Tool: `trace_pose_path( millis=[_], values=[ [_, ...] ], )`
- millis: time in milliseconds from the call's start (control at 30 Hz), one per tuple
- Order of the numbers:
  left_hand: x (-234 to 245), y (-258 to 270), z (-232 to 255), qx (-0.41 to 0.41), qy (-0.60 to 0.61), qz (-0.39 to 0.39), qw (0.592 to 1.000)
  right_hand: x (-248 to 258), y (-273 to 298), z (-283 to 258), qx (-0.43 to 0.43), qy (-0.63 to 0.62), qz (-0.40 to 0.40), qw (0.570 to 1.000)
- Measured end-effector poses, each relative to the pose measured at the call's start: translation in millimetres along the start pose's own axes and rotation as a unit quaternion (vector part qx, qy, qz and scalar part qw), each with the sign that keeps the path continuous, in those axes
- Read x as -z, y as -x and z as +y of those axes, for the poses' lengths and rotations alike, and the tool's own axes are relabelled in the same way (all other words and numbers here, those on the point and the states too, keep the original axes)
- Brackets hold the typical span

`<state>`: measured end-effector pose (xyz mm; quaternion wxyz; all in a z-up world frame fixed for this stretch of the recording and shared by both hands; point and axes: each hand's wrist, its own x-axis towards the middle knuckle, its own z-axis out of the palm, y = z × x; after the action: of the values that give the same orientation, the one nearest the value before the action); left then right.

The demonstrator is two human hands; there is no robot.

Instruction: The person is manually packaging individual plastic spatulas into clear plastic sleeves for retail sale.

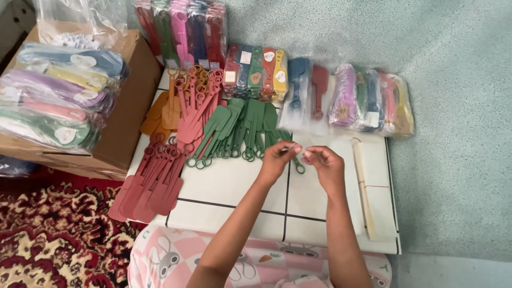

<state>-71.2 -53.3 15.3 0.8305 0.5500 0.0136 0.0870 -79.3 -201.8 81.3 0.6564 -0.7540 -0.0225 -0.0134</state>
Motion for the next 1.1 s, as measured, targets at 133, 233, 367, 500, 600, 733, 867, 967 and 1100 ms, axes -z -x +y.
trace_pose_path(
  millis=[133,233,367,500,600,733,867,967,1100],
  values=[
    [20,-6,32,0.022,0.030,0.099,0.994,5,-2,17,-0.019,-0.010,-0.105,0.994],
    [45,-17,46,0.006,0.046,0.171,0.984,14,1,27,-0.053,0.005,-0.135,0.989],
    [71,-20,55,-0.019,0.041,0.240,0.970,25,4,33,-0.075,-0.021,-0.094,0.992],
    [85,-20,57,-0.047,0.024,0.278,0.959,23,1,65,-0.090,-0.059,-0.012,0.994],
    [88,-11,70,-0.094,-0.081,0.299,0.946,8,-8,96,-0.084,-0.087,0.062,0.991],
    [124,-8,32,-0.372,-0.400,0.270,0.793,-19,0,83,-0.014,-0.068,0.080,0.994],
    [125,-10,35,-0.408,-0.411,0.301,0.758,-34,10,99,0.087,0.041,0.138,0.986],
    [130,-7,34,-0.400,-0.371,0.307,0.780,-42,12,103,0.108,0.089,0.184,0.973],
    [134,0,35,-0.328,-0.307,0.305,0.840,-39,8,109,0.101,0.101,0.211,0.967]
  ],
)
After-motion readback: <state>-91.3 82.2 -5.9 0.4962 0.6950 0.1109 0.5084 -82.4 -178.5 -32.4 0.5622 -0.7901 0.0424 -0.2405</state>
